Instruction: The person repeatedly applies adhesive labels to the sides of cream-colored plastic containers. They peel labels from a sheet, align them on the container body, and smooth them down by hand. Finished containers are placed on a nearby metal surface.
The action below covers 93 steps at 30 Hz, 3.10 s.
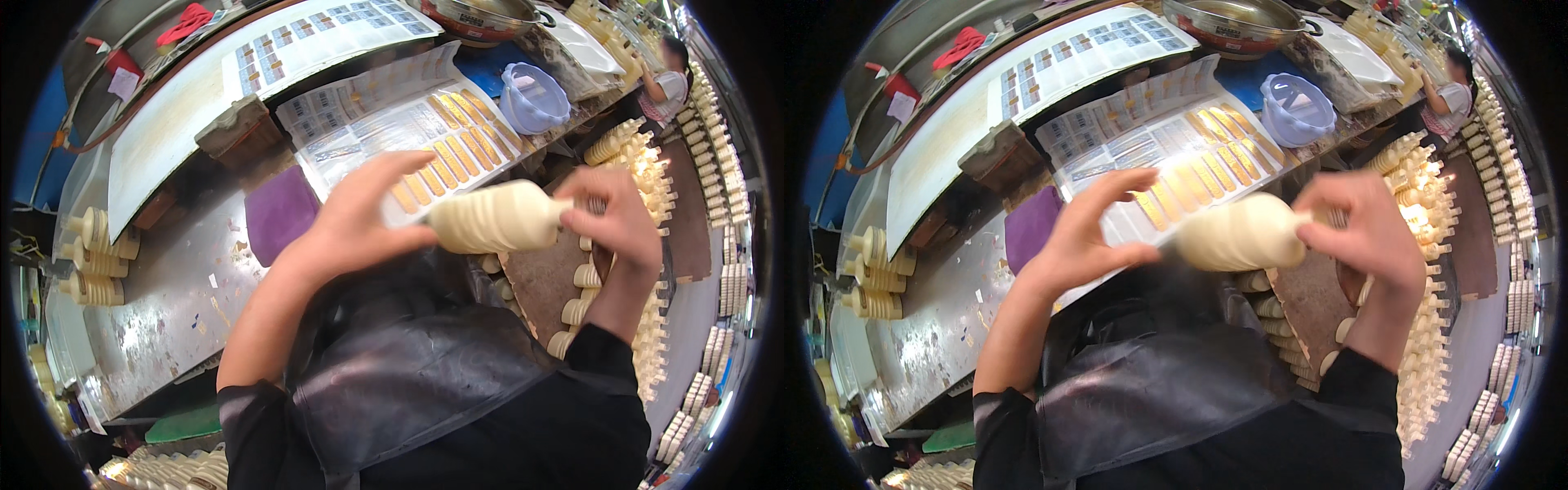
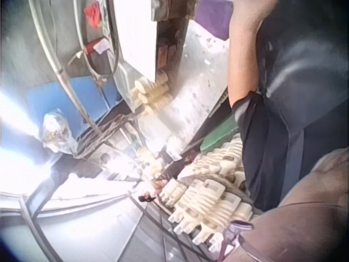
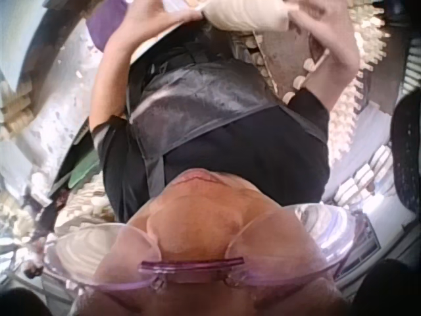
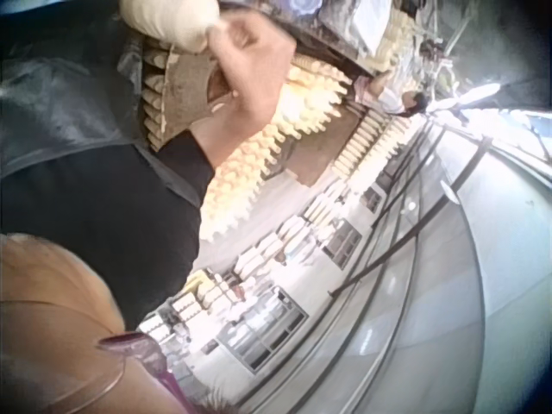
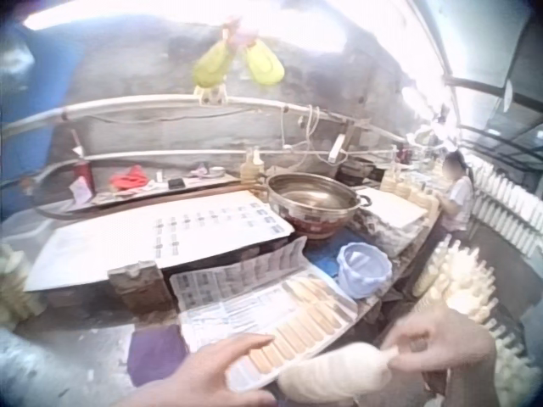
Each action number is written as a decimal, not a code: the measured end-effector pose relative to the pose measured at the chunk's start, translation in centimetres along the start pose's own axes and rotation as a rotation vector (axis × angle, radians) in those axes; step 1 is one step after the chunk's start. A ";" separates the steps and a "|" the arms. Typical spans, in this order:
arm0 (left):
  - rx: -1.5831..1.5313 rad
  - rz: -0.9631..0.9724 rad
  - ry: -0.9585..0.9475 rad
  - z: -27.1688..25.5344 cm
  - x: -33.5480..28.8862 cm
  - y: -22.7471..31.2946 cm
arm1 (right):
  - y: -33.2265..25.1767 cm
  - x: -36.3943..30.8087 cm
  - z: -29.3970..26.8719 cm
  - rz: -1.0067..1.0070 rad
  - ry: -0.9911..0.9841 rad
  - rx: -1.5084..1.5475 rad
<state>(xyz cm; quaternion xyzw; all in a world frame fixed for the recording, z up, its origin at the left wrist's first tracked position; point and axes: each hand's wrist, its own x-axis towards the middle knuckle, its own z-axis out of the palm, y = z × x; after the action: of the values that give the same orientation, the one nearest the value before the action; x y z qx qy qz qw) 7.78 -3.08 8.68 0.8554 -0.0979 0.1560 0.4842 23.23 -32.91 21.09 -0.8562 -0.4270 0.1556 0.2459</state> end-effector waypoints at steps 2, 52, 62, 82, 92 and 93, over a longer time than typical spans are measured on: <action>0.002 0.033 -0.097 0.8 0.0 0.1 | -2.6 4.6 -0.2 -0.209 0.038 0.095; 0.712 0.014 0.565 0.4 -6.2 -2.1 | 6.2 7.1 22.7 -0.457 0.102 -0.313; 0.707 -0.087 0.418 1.2 -5.7 -1.2 | 4.0 10.2 22.0 -0.160 -0.107 0.494; -0.261 -0.350 1.068 -8.7 -4.5 -3.9 | -10.0 22.9 22.0 -0.008 -0.375 1.138; -0.240 -0.511 1.254 -9.6 -5.3 -9.3 | -10.6 28.9 22.9 -0.113 -0.216 0.826; -0.214 -0.529 1.252 -9.6 -5.4 -9.5 | -10.6 29.1 23.0 -0.104 -0.221 0.808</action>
<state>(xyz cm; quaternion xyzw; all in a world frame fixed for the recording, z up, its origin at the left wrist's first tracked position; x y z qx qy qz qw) 4.09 10.07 3.79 0.5467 0.3977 0.4869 0.5531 22.42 2.65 6.16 -0.6462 -0.3980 0.3890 0.5222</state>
